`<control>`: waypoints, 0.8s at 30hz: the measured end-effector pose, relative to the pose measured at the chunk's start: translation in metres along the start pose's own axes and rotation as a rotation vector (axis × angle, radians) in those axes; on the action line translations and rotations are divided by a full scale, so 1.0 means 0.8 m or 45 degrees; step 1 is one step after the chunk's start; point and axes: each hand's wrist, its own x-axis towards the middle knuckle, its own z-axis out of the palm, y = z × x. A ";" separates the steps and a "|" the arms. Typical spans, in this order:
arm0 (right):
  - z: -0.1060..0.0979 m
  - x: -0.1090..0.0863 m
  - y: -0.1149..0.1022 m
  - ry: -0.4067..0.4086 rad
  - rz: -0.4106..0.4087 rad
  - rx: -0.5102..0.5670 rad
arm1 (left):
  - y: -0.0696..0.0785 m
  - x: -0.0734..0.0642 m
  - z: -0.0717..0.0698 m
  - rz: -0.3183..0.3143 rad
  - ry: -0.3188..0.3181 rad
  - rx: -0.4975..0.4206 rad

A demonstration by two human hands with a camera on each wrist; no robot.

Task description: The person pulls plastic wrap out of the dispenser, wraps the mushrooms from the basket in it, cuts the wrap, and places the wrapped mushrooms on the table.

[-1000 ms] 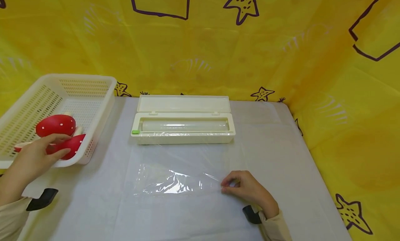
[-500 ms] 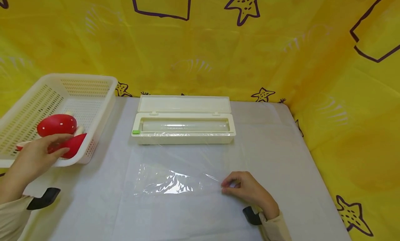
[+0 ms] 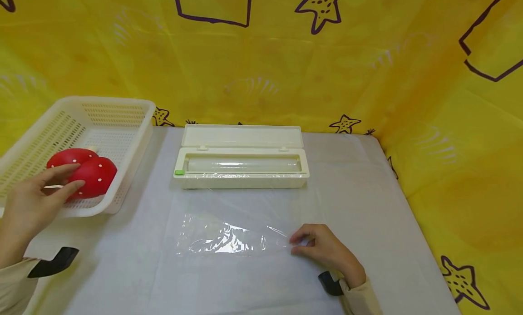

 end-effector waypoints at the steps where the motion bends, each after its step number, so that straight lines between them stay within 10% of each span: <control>1: 0.001 0.000 0.000 0.007 -0.010 -0.003 | 0.002 -0.001 -0.001 -0.026 0.013 -0.011; 6: 0.002 0.000 0.002 0.046 -0.044 -0.036 | 0.018 -0.004 -0.006 -0.076 0.100 -0.129; 24: 0.008 0.002 -0.002 0.097 -0.133 -0.055 | 0.112 -0.042 -0.008 0.216 0.235 -0.388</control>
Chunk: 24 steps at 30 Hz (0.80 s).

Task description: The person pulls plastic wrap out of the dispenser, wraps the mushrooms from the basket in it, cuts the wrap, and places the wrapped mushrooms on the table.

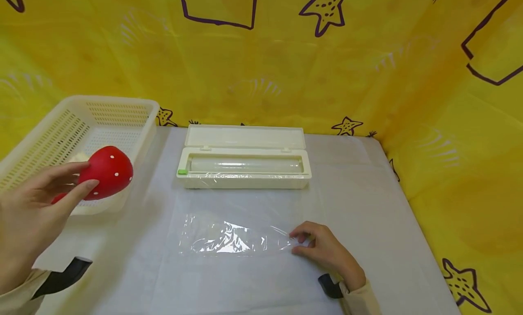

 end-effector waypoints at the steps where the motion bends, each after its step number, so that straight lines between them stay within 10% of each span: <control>1: 0.000 0.000 0.000 -0.001 0.002 0.005 | 0.002 -0.002 0.002 0.004 -0.006 -0.032; 24: -0.002 -0.001 0.001 -0.026 0.029 -0.001 | 0.038 -0.046 0.099 0.005 -0.362 -0.332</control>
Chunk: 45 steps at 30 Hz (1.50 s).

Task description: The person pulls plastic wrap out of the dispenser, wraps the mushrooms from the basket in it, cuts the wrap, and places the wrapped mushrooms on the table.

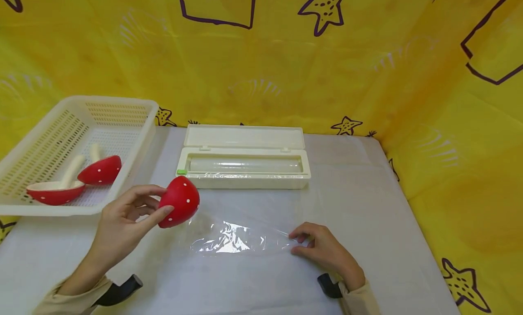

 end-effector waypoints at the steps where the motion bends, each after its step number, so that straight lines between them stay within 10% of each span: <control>1: 0.000 0.000 0.000 0.000 -0.004 -0.002 | -0.002 -0.001 0.005 -0.015 -0.018 -0.015; 15: 0.002 0.001 0.003 -0.009 -0.015 -0.004 | -0.019 -0.006 0.082 -0.181 -0.217 -0.369; 37: 0.002 0.005 0.004 -0.077 0.046 -0.011 | -0.021 0.007 0.172 -0.157 -0.297 -0.320; 45: 0.005 0.009 0.004 -0.051 -0.084 -0.008 | -0.036 0.008 0.190 -0.179 -0.385 -0.315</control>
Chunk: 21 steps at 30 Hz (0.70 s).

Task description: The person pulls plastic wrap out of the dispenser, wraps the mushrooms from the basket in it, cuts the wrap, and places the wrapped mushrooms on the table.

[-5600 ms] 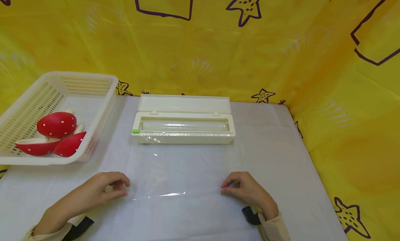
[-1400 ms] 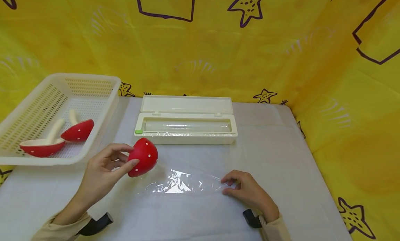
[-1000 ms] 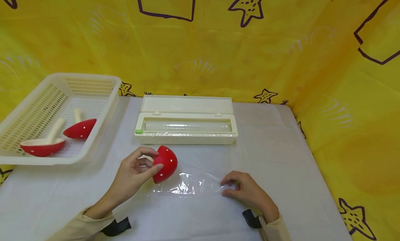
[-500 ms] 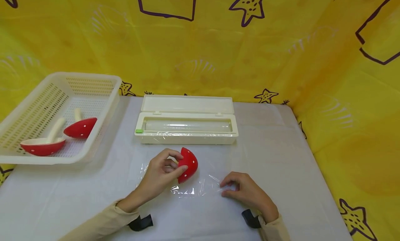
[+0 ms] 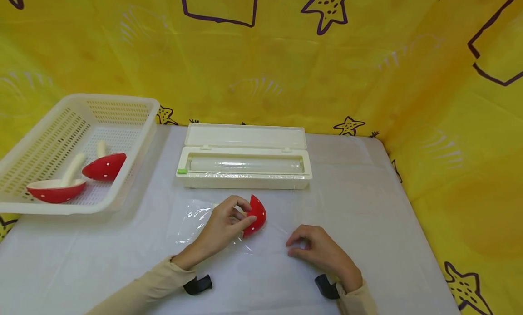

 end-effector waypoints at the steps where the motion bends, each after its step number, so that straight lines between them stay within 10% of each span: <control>1: 0.001 0.000 0.000 0.003 -0.011 -0.003 | -0.001 0.000 0.001 0.004 -0.005 0.002; 21: 0.005 0.004 -0.009 0.009 -0.049 0.012 | 0.000 -0.010 0.000 0.226 -0.235 0.464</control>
